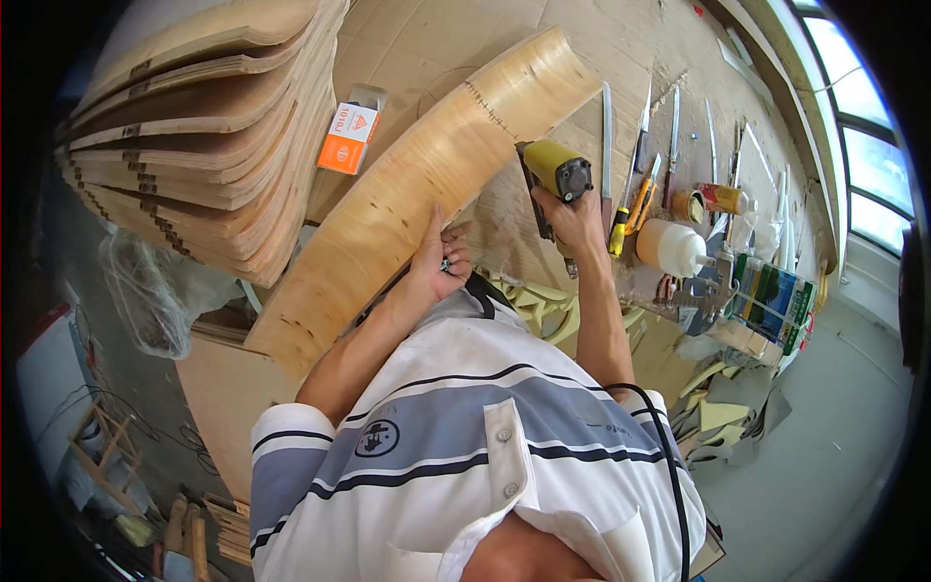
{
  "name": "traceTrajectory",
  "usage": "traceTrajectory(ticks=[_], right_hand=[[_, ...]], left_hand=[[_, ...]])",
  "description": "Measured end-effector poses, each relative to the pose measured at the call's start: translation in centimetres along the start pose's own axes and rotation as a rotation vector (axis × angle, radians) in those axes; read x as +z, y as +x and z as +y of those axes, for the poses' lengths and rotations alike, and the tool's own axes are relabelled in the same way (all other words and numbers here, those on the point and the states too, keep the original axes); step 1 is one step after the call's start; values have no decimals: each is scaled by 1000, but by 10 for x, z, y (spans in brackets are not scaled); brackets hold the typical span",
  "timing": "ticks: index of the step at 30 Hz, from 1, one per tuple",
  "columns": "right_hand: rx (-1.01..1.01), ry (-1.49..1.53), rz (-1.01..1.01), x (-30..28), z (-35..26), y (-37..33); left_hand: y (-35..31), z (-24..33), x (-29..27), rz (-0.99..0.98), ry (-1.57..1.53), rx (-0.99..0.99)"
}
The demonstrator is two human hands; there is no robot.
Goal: Using a pneumatic nailer and hammer to assemble and secure curved wooden slats for chair components in a factory setting.
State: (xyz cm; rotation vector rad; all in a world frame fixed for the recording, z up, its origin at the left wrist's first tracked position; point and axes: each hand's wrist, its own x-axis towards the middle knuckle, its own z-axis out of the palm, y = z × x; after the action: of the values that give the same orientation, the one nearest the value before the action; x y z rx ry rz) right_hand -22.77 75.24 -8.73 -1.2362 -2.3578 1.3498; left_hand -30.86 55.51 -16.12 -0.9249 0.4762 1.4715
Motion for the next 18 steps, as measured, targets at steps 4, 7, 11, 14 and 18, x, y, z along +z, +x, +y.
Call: traceTrajectory(ticks=[4,7,11,14,18], right_hand=[[128,-174,-53,8,6,11],[54,-156,-9,9,0,10],[55,-124,1,10,-4,11],[91,-113,-48,15,3,7],[70,-66,-19,11,-3,-5]], left_hand=[[-20,23,10,-138,264,-199],[-40,58,49,100,1522,1166],[-40,129,93,572,2258,1228],[-26,140,108,500,2635,860],[-15,144,110,357,2745,806]])
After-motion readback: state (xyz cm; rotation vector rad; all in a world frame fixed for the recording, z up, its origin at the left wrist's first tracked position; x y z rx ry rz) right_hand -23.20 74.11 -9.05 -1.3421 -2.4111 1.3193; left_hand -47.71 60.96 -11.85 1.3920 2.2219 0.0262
